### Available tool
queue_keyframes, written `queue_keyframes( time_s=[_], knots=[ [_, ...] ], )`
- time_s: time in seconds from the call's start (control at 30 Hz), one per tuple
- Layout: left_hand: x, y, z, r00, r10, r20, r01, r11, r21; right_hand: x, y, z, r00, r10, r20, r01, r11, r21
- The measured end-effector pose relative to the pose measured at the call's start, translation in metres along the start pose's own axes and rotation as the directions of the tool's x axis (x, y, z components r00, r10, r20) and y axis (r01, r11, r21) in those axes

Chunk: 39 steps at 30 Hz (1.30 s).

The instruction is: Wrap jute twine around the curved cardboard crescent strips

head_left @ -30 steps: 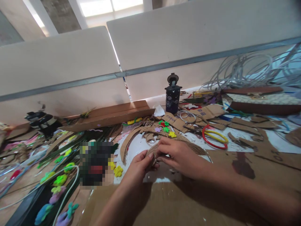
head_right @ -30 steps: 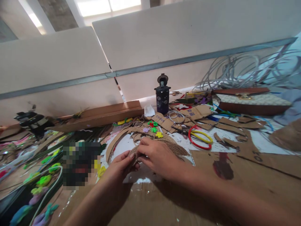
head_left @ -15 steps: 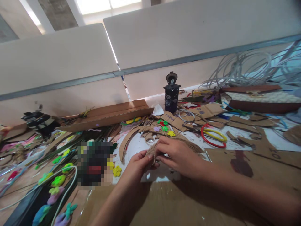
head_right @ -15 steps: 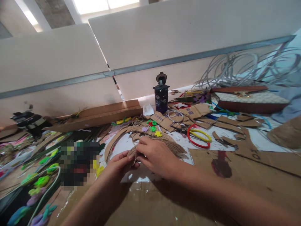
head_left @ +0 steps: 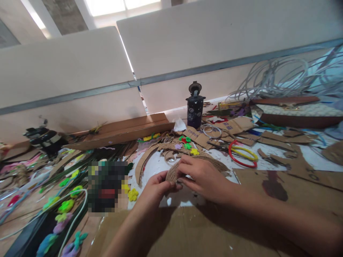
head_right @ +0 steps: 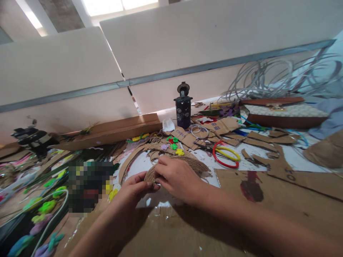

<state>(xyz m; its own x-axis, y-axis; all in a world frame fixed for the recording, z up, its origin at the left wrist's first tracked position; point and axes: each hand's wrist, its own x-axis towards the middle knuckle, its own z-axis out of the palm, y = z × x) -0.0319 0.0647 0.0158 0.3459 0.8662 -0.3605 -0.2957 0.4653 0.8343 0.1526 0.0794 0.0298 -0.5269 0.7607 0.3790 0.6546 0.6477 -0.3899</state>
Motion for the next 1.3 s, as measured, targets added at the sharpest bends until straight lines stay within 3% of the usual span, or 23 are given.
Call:
queue_keyframes(
  time_s=[0.27, 0.53, 0.83, 1.3],
  knots=[
    [0.008, -0.002, -0.010, 0.998, -0.026, 0.053, 0.023, 0.998, 0.057, 0.000, 0.002, 0.003, 1.000, -0.017, -0.009, 0.017, 0.999, -0.035],
    [0.012, 0.004, -0.010, 0.991, 0.096, 0.093, -0.111, 0.978, 0.178, -0.001, -0.003, 0.002, 1.000, -0.023, -0.004, 0.022, 0.997, -0.076],
    [0.015, 0.002, -0.013, 0.992, 0.101, 0.071, -0.113, 0.976, 0.188, 0.002, -0.001, -0.008, 0.999, -0.020, -0.030, 0.021, 0.998, 0.051],
    [0.013, 0.007, -0.011, 0.990, 0.133, 0.056, -0.142, 0.970, 0.196, 0.003, 0.001, -0.006, 0.999, -0.028, -0.042, 0.024, 0.994, -0.103]
  ],
)
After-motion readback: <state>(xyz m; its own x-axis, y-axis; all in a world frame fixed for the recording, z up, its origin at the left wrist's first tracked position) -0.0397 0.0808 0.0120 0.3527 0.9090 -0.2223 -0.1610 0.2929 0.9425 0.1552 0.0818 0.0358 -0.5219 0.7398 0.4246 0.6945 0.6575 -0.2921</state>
